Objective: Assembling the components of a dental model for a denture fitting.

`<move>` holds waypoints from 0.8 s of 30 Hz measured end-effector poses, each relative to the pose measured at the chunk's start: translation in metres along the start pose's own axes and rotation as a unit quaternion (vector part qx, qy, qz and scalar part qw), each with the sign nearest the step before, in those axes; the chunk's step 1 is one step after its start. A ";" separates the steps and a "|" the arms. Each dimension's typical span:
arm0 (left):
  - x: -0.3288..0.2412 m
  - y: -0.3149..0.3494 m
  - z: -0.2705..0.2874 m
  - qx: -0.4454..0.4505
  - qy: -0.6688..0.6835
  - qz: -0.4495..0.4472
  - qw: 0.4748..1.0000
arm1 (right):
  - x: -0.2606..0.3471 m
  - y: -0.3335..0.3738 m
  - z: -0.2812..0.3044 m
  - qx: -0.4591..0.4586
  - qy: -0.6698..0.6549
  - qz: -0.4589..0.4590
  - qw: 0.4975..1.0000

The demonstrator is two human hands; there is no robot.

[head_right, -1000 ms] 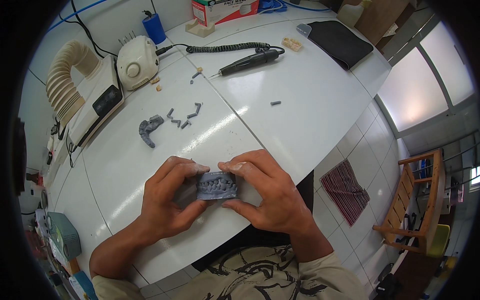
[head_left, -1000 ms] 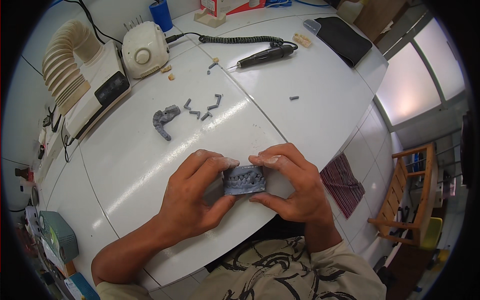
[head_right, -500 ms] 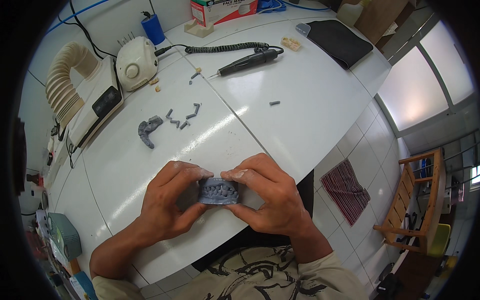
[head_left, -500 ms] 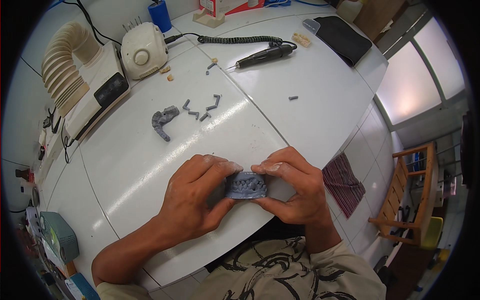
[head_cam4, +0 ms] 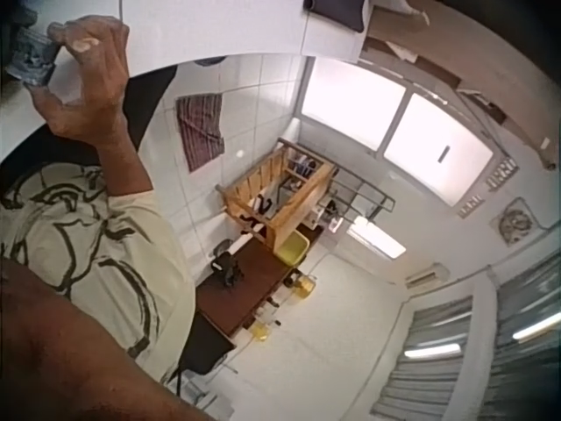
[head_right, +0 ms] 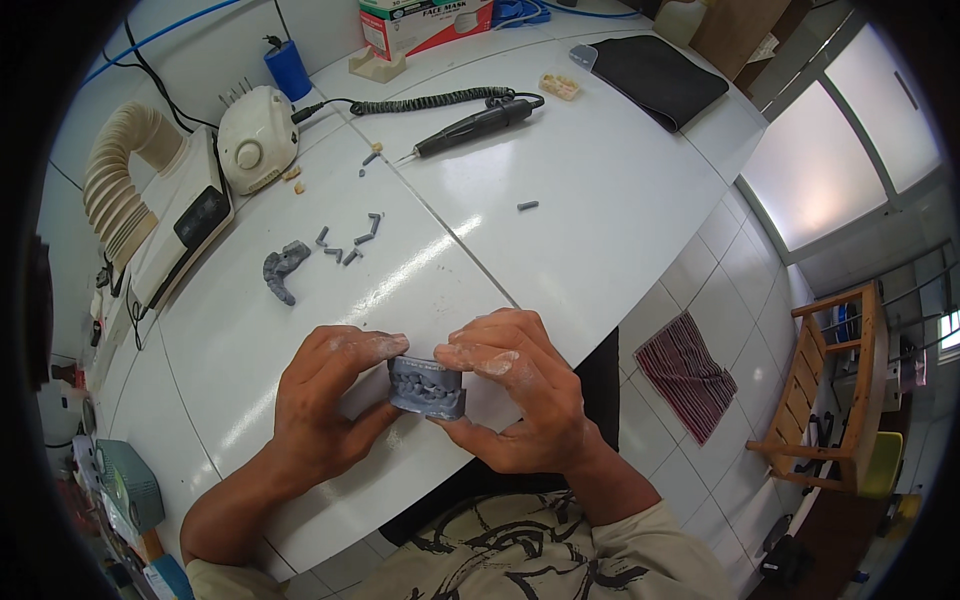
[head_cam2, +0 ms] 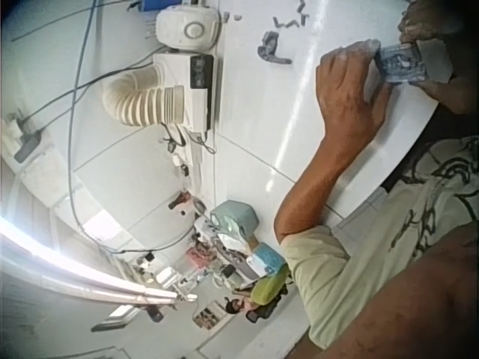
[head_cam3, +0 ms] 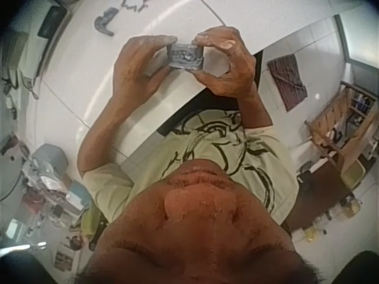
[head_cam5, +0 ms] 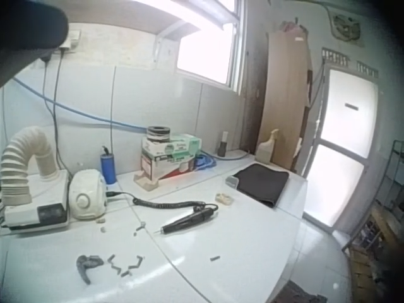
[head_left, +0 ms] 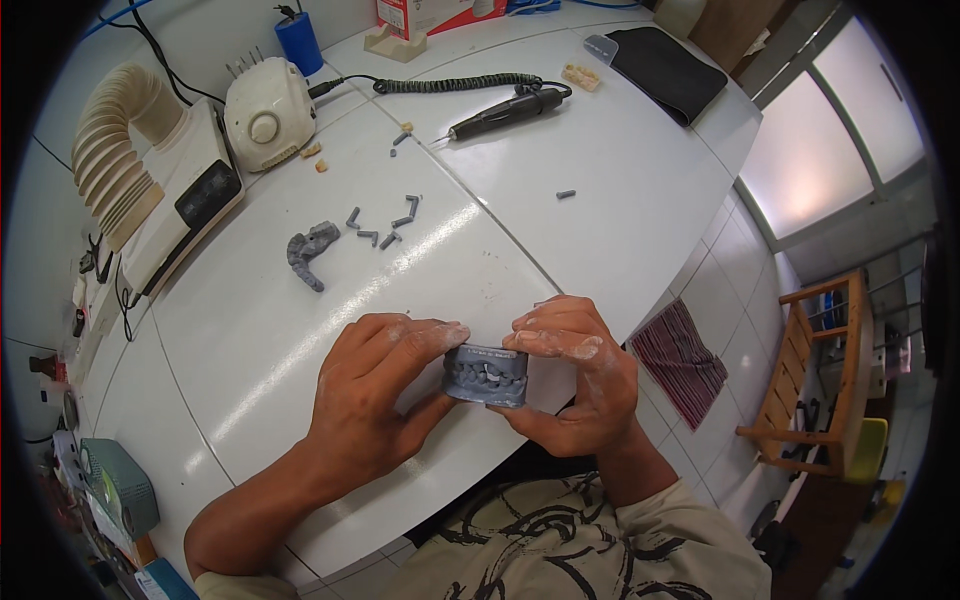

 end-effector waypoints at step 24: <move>-0.012 0.001 0.005 -0.057 0.003 -0.052 0.997 | 0.020 -0.010 -0.016 0.015 0.069 0.062 0.996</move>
Point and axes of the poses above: each hand's wrist, its own y-axis away from the middle knuckle, its own z-axis out of the back of the hand, x = y × z, the point moved 10 cm from there along -y, towards the middle knuckle, and after that the axes turned 10 degrees about -x, right-handed, at the moved point
